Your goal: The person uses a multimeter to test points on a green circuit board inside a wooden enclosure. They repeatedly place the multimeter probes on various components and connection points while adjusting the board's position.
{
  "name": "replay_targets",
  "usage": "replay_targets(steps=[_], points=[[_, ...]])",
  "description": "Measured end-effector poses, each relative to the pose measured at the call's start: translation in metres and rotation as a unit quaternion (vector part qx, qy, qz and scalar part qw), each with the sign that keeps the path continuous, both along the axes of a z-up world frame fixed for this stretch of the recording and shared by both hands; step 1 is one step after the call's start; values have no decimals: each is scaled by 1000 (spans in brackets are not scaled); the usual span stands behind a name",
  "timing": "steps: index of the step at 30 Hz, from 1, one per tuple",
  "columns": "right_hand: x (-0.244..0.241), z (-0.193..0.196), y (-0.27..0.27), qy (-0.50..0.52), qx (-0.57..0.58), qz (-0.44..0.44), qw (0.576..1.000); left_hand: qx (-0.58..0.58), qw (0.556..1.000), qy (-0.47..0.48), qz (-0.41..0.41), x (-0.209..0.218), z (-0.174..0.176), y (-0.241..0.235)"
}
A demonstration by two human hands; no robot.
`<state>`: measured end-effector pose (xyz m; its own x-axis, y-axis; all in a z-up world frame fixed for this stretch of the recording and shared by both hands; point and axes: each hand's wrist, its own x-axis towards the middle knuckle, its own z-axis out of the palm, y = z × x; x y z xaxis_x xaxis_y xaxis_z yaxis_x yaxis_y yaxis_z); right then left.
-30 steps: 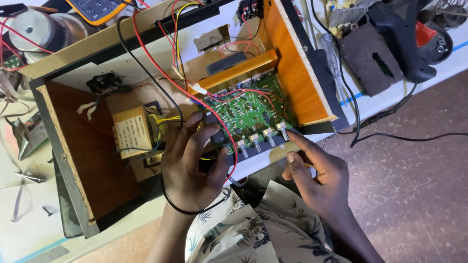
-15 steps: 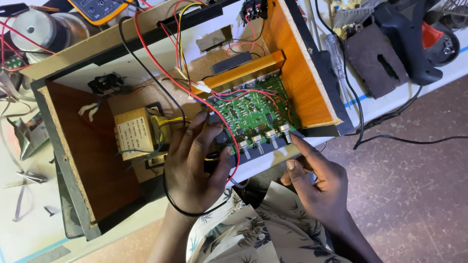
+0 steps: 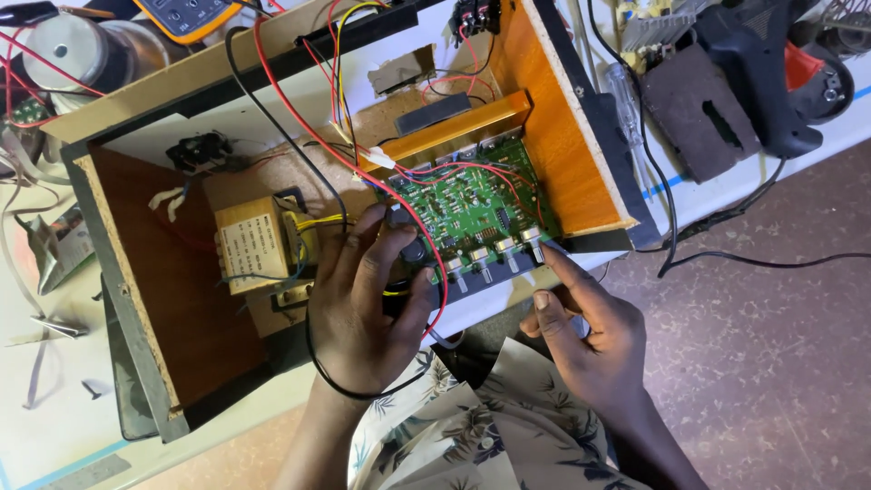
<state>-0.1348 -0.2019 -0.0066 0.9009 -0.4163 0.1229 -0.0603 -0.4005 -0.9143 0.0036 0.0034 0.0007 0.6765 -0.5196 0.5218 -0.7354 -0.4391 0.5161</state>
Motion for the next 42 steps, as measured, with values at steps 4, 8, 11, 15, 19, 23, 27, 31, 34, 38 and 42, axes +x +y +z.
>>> replay_targets(steps=[4, 8, 11, 15, 19, 23, 27, 31, 34, 38, 42], points=[[-2, -4, -1, 4, -29, 0, 1000, 4, 1000, -1, 1, 0, -2, 0], [-2, -5, -4, -6, -39, 8, 999, -5, 1000, 0, -15, 1, 5, 0], [-2, -3, -5, -6, -55, 0, 998, -20, 1000, 4, -16, 1, 5, 0], [-1, -2, -4, 1, -49, -3, 999, -16, 1000, 3, -21, 2, 6, 0], [-2, -5, -3, -2, -37, -7, 999, -15, 1000, -1, -20, 2, 9, -1], [-2, -3, -2, -10, -45, -10, 999, -5, 1000, -10, -4, 1, 5, -1], [-1, 4, -1, 9, -60, -20, 998, 2, 1000, -7, 8, -2, 5, -1], [-1, 8, 0, -26, -94, -21, 995, 11, 1000, 13, 25, -3, 5, 0], [-1, 18, 5, -34, -97, -26, 994, 3, 999, 19, 26, -5, 5, 0], [0, 26, 12, -31, -123, -26, 992, 8, 999, 38, 34, -6, 9, 1], [6, 44, 21, -86, -143, 0, 986, -14, 999, 25, 21, -7, 12, 1]])
